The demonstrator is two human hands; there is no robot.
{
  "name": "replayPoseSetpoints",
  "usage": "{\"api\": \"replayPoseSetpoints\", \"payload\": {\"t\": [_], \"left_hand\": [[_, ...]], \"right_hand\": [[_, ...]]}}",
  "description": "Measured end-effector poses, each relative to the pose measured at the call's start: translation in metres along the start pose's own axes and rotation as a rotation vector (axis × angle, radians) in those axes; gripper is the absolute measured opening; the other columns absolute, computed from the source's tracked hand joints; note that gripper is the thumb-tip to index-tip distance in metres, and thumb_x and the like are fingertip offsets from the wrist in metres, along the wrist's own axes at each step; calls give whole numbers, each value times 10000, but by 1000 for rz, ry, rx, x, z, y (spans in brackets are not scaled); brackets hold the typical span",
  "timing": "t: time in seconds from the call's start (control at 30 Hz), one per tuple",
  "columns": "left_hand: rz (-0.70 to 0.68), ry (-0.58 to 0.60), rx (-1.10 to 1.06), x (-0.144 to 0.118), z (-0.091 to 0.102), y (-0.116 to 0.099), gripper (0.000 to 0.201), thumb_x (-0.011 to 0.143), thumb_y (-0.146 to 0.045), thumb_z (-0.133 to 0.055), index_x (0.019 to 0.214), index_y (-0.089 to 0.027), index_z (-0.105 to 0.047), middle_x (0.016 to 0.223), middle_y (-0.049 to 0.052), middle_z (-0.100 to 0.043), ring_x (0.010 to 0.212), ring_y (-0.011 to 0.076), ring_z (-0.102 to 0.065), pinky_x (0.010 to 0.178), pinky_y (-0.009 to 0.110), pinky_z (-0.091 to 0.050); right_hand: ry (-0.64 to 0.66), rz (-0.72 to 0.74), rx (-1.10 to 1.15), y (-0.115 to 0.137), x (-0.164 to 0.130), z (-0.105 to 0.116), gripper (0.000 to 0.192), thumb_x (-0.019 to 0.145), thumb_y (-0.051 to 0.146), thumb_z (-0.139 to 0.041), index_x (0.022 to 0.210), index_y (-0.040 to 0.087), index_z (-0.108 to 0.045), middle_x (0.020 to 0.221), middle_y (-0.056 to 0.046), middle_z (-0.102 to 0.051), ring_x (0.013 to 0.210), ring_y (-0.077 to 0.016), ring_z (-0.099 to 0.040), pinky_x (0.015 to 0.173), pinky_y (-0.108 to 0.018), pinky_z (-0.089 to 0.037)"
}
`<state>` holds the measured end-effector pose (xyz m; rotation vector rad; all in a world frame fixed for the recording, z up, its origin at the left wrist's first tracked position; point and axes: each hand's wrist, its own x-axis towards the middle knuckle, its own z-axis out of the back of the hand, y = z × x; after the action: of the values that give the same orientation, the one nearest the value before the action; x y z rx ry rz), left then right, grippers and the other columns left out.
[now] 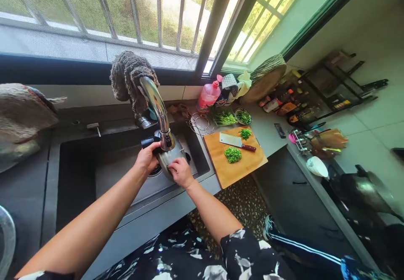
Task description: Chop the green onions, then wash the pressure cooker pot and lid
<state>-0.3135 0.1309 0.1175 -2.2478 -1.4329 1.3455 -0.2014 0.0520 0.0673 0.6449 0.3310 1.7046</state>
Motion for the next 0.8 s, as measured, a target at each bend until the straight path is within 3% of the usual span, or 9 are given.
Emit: {"api": "replayPoseSetpoints", "payload": {"t": [0.2, 0.3, 0.37, 0.53, 0.67, 0.73, 0.8], "left_hand": [[5, -65, -42, 7, 1, 1, 97, 587, -63, -588, 651, -131, -615, 621, 8, -635, 554, 129, -561, 560, 256, -513], [19, -110, -65, 5, 0, -5, 125, 614, -66, -554, 681, -139, -629, 660, 16, -659, 595, 145, -583, 595, 274, -531], [26, -116, -76, 1, 0, -6, 147, 621, -74, -541, 706, -148, -635, 684, 17, -669, 620, 158, -594, 629, 303, -542], [-25, -141, -98, -15, 7, 8, 178, 616, -81, -536, 738, -164, -637, 714, 13, -680, 668, 168, -605, 741, 365, -545], [-65, -168, -94, -25, 14, 22, 279, 595, -60, -547, 814, -202, -648, 778, 0, -693, 790, 198, -628, 805, 389, -531], [-95, -159, -88, -27, 17, 25, 323, 587, -65, -557, 856, -218, -650, 814, 3, -695, 859, 218, -630, 825, 397, -524], [-123, -150, -67, -29, 18, 26, 357, 576, -74, -570, 889, -227, -647, 850, 9, -695, 906, 230, -627, 847, 401, -514]], "right_hand": [[-23, -54, -45, -5, 20, -8, 151, 874, 175, -507, 831, 168, -651, 866, -79, -562, 896, -200, -470, 815, -325, -385], [66, 70, 50, -15, 6, -7, 138, 883, 192, -509, 839, 181, -640, 873, -65, -566, 877, -181, -482, 819, -315, -382], [99, 68, 106, -19, -4, -8, 103, 875, 190, -528, 853, 186, -628, 878, -55, -568, 889, -174, -487, 839, -317, -376], [74, -303, 50, -29, 19, -24, 125, 888, 228, -491, 933, 168, -592, 958, -91, -558, 952, -220, -455, 825, -358, -374], [230, -628, 56, -56, 47, -30, 113, 852, 167, -503, 919, 148, -592, 997, -119, -561, 922, -226, -467, 772, -348, -382], [275, -651, 64, -61, 51, -36, 102, 811, 109, -520, 884, 129, -588, 955, -125, -571, 893, -219, -481, 772, -340, -385], [217, -526, 75, -58, 48, -44, 100, 805, 103, -515, 873, 130, -583, 942, -128, -575, 906, -228, -491, 797, -351, -389]]}}
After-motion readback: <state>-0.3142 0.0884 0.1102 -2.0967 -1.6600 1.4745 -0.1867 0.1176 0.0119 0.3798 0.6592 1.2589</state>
